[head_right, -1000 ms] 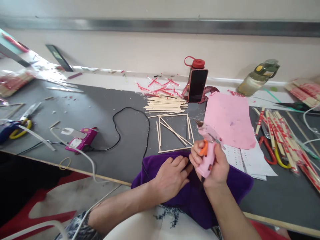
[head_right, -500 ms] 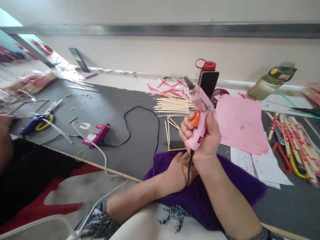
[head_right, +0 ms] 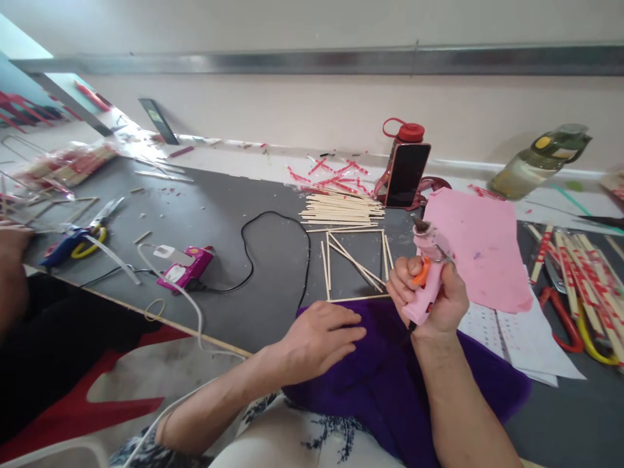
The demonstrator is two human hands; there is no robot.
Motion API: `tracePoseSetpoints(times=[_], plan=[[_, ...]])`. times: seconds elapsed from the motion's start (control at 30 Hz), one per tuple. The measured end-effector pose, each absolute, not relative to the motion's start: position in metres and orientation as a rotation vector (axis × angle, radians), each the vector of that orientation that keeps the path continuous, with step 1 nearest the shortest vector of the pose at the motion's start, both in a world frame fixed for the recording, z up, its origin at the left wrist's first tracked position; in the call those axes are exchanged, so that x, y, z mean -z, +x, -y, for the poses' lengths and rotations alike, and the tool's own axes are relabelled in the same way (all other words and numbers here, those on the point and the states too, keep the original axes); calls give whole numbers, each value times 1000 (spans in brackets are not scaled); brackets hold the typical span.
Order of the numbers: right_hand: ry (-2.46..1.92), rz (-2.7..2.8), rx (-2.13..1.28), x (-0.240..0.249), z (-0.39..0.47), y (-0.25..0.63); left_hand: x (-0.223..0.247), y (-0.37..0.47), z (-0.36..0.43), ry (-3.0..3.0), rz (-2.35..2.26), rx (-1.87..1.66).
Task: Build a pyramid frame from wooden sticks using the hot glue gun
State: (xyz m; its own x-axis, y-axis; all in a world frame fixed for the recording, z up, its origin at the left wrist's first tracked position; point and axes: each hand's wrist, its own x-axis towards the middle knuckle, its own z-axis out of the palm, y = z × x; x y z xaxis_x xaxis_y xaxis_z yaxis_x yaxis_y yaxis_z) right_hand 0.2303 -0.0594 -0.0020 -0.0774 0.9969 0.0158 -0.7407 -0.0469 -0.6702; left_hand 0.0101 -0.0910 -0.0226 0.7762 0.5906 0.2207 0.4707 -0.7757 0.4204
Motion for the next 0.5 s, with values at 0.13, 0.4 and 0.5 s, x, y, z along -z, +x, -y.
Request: tracePoseSetpoints(times=[0.13, 0.4, 0.5], plan=[[-537, 582, -1560, 2, 61, 231, 10, -12, 72, 2585, -1069, -641], [-526, 553, -1586, 2, 60, 234, -2, -27, 35, 2505, -1335, -873], [-548, 539, -1569, 3, 58, 235, -3, -23, 29, 2488, -1351, -847]])
